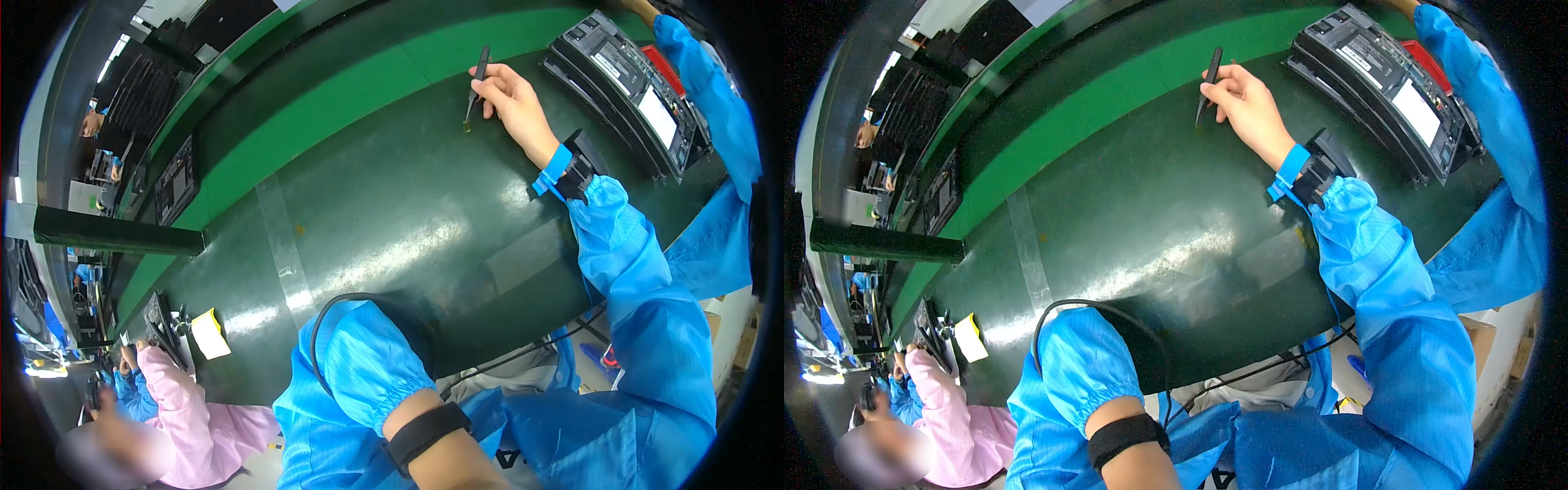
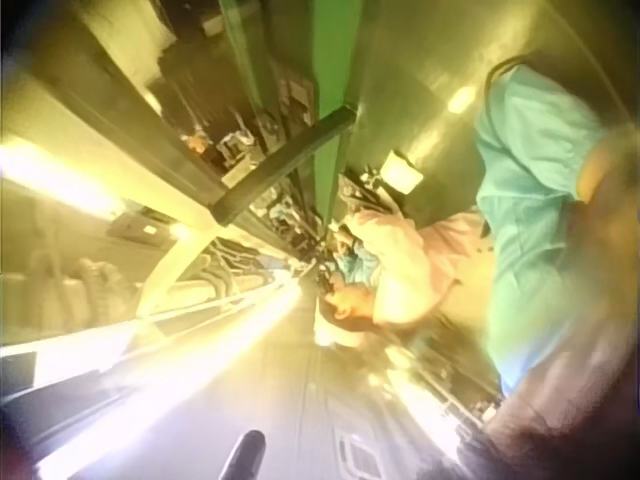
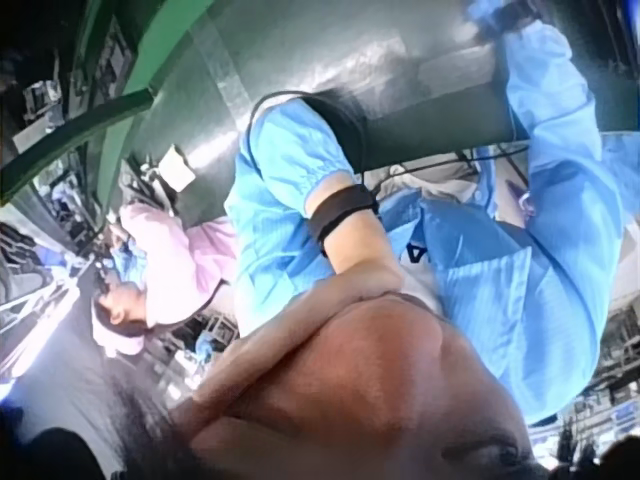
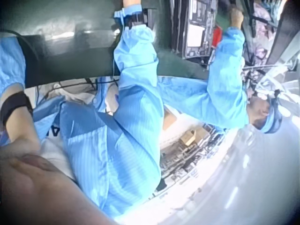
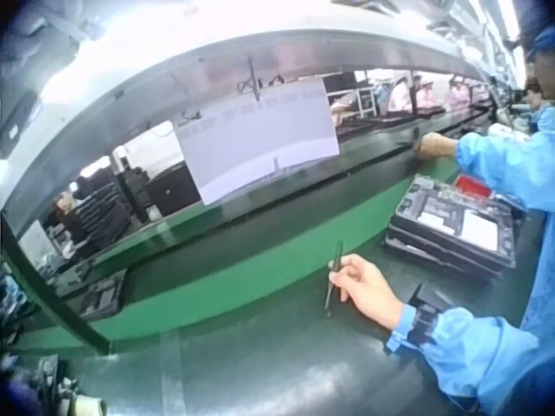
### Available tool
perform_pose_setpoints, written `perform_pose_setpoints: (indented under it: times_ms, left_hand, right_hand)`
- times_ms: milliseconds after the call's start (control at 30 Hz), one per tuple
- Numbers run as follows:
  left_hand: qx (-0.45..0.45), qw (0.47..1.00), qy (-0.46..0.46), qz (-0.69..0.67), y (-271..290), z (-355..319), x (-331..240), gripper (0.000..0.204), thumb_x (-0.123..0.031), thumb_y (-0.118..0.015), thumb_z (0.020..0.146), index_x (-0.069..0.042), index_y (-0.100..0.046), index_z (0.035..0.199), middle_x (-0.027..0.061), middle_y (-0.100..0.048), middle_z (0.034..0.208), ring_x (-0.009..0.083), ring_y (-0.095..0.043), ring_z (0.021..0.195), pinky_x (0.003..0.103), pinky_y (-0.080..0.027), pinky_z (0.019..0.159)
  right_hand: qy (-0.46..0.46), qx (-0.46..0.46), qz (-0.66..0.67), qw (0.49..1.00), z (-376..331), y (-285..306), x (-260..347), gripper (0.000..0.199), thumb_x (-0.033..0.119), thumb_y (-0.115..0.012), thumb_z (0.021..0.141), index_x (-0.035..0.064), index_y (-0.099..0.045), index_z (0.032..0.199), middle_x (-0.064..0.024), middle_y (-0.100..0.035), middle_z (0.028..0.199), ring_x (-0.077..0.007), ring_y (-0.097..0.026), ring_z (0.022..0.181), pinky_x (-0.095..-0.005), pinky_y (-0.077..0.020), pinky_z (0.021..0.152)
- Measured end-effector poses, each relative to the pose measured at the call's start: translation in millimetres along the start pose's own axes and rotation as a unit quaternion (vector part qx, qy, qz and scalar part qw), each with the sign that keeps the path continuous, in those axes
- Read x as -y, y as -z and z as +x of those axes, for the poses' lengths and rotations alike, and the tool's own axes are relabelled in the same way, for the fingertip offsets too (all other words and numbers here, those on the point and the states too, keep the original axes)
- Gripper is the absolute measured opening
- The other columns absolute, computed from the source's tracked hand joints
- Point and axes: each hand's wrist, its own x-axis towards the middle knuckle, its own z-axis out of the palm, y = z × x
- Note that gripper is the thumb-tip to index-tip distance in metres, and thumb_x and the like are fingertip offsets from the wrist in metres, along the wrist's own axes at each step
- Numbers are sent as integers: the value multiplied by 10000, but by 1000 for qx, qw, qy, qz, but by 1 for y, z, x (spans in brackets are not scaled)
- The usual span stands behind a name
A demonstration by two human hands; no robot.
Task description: The person assembles tablet components by hand, placing a battery and a circuit board into a tablet, then inspects the assembled tablet with a probe and tweezers.
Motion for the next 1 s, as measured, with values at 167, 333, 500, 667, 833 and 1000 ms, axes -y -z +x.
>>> perform_pose_setpoints:
  times_ms: [167, 333, 500, 667, 833, 1000]
  left_hand:
    - [36, 999, 8, -2, 8, 2, -17, 394, -205, -533, 1066, -39, -578, 1420, 146, -596, 1442, 162, -564, 1346, 341, -483, 1112]
    - [64, 998, 3, -8, 16, 11, -22, 395, -206, -534, 1066, -36, -577, 1420, 146, -597, 1442, 163, -563, 1347, 341, -482, 1113]
    - [64, 997, 13, -34, 35, 15, -18, 396, -207, -535, 1066, -33, -576, 1420, 147, -597, 1441, 163, -563, 1348, 341, -481, 1115]
    - [46, 996, 33, -64, 46, 12, -11, 398, -208, -536, 1065, -31, -575, 1419, 147, -597, 1441, 164, -563, 1349, 341, -480, 1116]
    - [40, 994, 54, -80, 54, 13, -4, 399, -208, -537, 1065, -28, -575, 1419, 147, -598, 1440, 165, -562, 1350, 341, -479, 1118]
    - [65, 994, 55, -67, 60, 19, -7, 400, -209, -538, 1065, -26, -574, 1419, 147, -598, 1440, 165, -562, 1351, 341, -478, 1120]
  right_hand:
    - [3, -1, 23, 1000, 1, 1, -3, 263, 163, -670, 988, 3, -624, 1192, 9, -628, 794, -73, -568, 636, -242, -453, 598]
    - [-3, 2, 21, 1000, -1, 6, -4, 271, 157, -675, 986, -6, -617, 1195, 0, -631, 799, -69, -573, 637, -236, -460, 591]
    - [-3, -9, 39, 999, -6, 8, -2, 271, 157, -694, 977, -2, -619, 1184, -8, -642, 815, -69, -582, 638, -244, -471, 577]
    - [-14, -22, 44, 999, -4, -4, -4, 332, 195, -711, 965, -24, -606, 1191, -36, -684, 855, -97, -611, 661, -274, -500, 587]
    - [-23, -2, 5, 1000, -3, -5, 2, 278, 137, -675, 989, -15, -596, 1207, -6, -626, 816, -86, -581, 671, -252, -479, 612]
    - [-29, -5, 4, 1000, -6, 0, 5, 281, 148, -673, 993, -20, -595, 1203, -6, -627, 802, -83, -578, 660, -260, -480, 609]
